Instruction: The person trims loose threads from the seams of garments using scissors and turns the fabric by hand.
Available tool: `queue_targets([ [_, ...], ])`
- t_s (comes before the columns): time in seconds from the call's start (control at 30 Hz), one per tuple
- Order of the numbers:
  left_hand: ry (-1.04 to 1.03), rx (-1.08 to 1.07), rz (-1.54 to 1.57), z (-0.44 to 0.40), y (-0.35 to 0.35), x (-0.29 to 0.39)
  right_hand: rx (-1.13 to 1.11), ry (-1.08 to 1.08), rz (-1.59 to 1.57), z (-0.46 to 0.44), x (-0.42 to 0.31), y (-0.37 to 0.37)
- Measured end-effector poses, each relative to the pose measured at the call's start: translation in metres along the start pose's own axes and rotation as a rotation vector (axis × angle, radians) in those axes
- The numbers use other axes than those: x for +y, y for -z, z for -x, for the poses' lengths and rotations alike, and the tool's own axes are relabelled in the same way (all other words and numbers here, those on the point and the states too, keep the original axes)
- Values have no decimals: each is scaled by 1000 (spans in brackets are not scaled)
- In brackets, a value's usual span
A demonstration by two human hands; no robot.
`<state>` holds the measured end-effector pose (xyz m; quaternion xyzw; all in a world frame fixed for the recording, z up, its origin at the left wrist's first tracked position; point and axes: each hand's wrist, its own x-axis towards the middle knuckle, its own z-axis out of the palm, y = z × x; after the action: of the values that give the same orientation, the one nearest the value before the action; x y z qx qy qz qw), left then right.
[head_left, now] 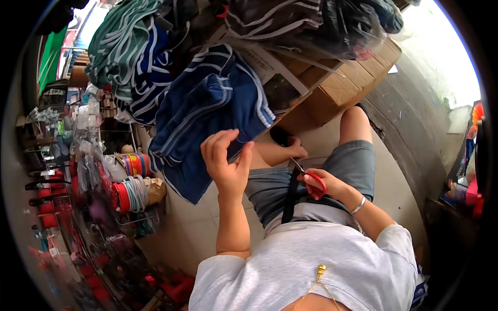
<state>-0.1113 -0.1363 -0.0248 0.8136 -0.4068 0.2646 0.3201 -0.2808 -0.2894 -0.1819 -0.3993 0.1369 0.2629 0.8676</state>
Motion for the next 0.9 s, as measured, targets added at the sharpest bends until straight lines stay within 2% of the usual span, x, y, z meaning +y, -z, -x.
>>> queue_targets([
  [0.07, 122, -124, -41, 0, 3, -6, -2, 19, 4, -4, -1, 1],
  [0.23, 167, -124, -2, 5, 3, -11, 48, -5, -45, -5, -7, -4],
  [0.53, 156, -114, -11, 4, 4, -19, 51, 9, -86, -3, -19, -5],
  [0.67, 222, -85, 41, 3, 10, -22, 53, 43, -99, -3, -24, -3],
  [0.9, 144, -230, 15, -7, 13, -19, 50, 33, -93, -4, -24, 0],
])
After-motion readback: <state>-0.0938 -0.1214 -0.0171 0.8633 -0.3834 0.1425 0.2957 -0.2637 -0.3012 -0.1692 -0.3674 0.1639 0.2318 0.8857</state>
